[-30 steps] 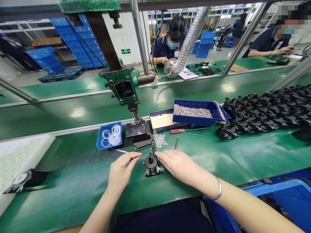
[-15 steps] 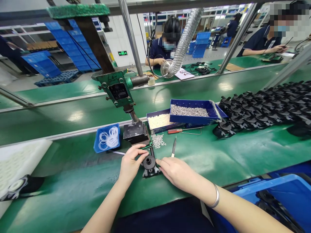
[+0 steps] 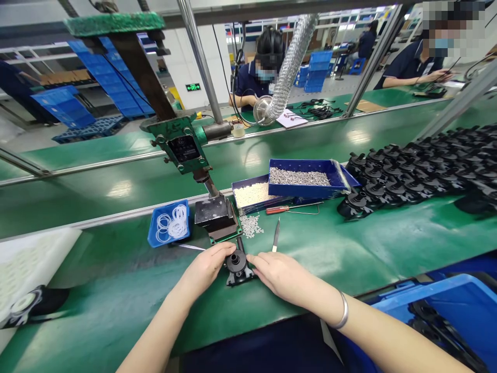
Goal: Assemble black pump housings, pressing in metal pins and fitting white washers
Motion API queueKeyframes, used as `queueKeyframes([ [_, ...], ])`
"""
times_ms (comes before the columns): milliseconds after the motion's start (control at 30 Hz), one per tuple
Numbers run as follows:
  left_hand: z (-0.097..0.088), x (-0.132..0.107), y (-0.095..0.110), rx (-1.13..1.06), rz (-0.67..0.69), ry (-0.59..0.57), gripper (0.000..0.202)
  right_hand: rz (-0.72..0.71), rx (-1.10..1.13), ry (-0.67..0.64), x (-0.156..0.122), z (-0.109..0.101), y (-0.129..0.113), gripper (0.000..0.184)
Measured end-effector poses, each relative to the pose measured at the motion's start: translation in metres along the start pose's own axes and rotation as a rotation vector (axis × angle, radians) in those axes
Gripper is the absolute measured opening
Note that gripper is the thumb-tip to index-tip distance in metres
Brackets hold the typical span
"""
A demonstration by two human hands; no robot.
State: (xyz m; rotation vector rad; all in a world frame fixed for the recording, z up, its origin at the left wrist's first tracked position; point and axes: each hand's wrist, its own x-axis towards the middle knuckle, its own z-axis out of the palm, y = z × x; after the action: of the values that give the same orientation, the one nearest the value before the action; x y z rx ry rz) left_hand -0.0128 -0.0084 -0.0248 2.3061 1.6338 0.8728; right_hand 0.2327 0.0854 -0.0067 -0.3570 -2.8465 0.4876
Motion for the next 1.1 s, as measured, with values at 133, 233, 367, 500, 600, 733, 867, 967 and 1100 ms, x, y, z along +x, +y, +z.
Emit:
queueKeyframes([
  [133, 0.003, -0.013, 0.003, -0.08, -0.117, 0.023, 0.045, -0.014, -0.019, 0.091, 0.011, -0.027, 0.014, 0.031],
  [233, 0.003, -0.021, 0.011, -0.231, -0.248, 0.056, 0.052, 0.103, -0.112, 0.349, 0.035, -0.07, 0.053, 0.029],
  [367, 0.018, -0.027, 0.019, -0.368, -0.304, -0.003, 0.076, 0.579, -0.295, 0.217, 0.077, -0.122, 0.132, 0.03],
  [500, 0.039, -0.028, 0.02, -0.393, -0.337, 0.074, 0.068, 0.702, -0.255, 0.021, 0.103, -0.131, 0.19, 0.01],
  [600, 0.046, -0.03, 0.017, -0.392, -0.34, 0.091, 0.065, 0.673, -0.222, 0.016, 0.104, -0.121, 0.205, 0.01],
  [733, 0.05, -0.031, 0.013, -0.378, -0.339, 0.102, 0.066, 0.652, -0.199, 0.128, 0.096, -0.112, 0.21, 0.019],
  [867, 0.054, -0.032, 0.01, -0.362, -0.346, 0.106, 0.067, 0.626, -0.207, 0.274, 0.092, -0.116, 0.202, 0.025],
  [967, 0.055, -0.032, 0.011, -0.368, -0.349, 0.11, 0.068, 0.543, -0.209, 0.411, 0.087, -0.121, 0.169, 0.022],
  [1100, 0.054, -0.031, 0.013, -0.409, -0.347, 0.108, 0.069, 0.11, 0.093, 0.349, 0.069, -0.104, 0.085, 0.012],
])
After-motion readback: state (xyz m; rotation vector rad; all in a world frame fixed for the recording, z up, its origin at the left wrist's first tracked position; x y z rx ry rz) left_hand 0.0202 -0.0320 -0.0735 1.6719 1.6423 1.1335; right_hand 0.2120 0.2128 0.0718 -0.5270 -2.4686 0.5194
